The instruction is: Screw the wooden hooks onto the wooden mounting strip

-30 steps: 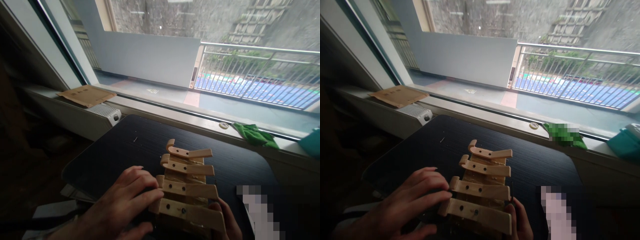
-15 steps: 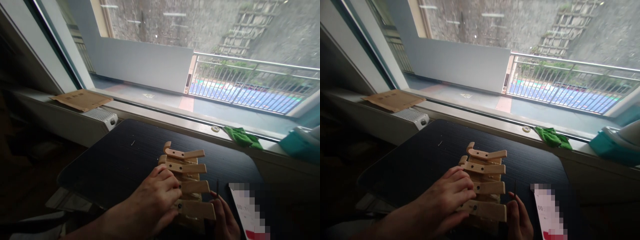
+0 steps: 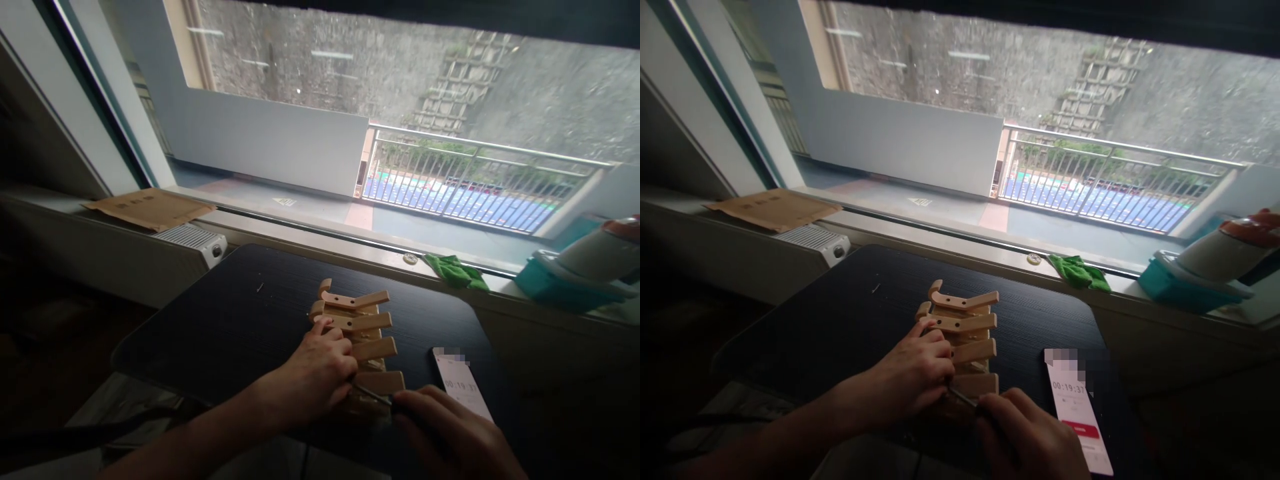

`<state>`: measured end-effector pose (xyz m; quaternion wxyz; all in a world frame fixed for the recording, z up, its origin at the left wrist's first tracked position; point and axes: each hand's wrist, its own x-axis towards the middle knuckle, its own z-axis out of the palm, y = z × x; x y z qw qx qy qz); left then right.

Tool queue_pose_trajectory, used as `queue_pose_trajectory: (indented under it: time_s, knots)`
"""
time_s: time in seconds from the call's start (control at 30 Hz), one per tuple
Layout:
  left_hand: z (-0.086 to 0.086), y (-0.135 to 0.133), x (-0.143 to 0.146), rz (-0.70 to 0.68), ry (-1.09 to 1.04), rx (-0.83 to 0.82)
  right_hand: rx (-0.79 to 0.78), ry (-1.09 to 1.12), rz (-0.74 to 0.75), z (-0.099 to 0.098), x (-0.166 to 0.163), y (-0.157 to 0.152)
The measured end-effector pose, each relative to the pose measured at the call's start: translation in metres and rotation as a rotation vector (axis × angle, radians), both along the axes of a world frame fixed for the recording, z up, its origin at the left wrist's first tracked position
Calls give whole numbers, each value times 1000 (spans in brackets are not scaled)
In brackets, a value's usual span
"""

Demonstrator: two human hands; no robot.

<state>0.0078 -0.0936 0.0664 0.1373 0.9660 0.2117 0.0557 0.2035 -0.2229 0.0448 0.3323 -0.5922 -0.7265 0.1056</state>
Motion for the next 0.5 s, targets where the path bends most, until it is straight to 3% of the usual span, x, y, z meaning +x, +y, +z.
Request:
queue_pose_trajectory:
  time_s: [0.1, 0.23, 0.5]
  knots:
    - [-2, -1, 0, 11, -4, 8, -61, -184, 29, 16, -6, 10]
    - [-4, -2, 1, 20, -32, 28, -144, -251, 58, 31, -14, 17]
    - [-10, 0, 1, 16, -73, 31, -217, -261, 10, 33, -23, 19]
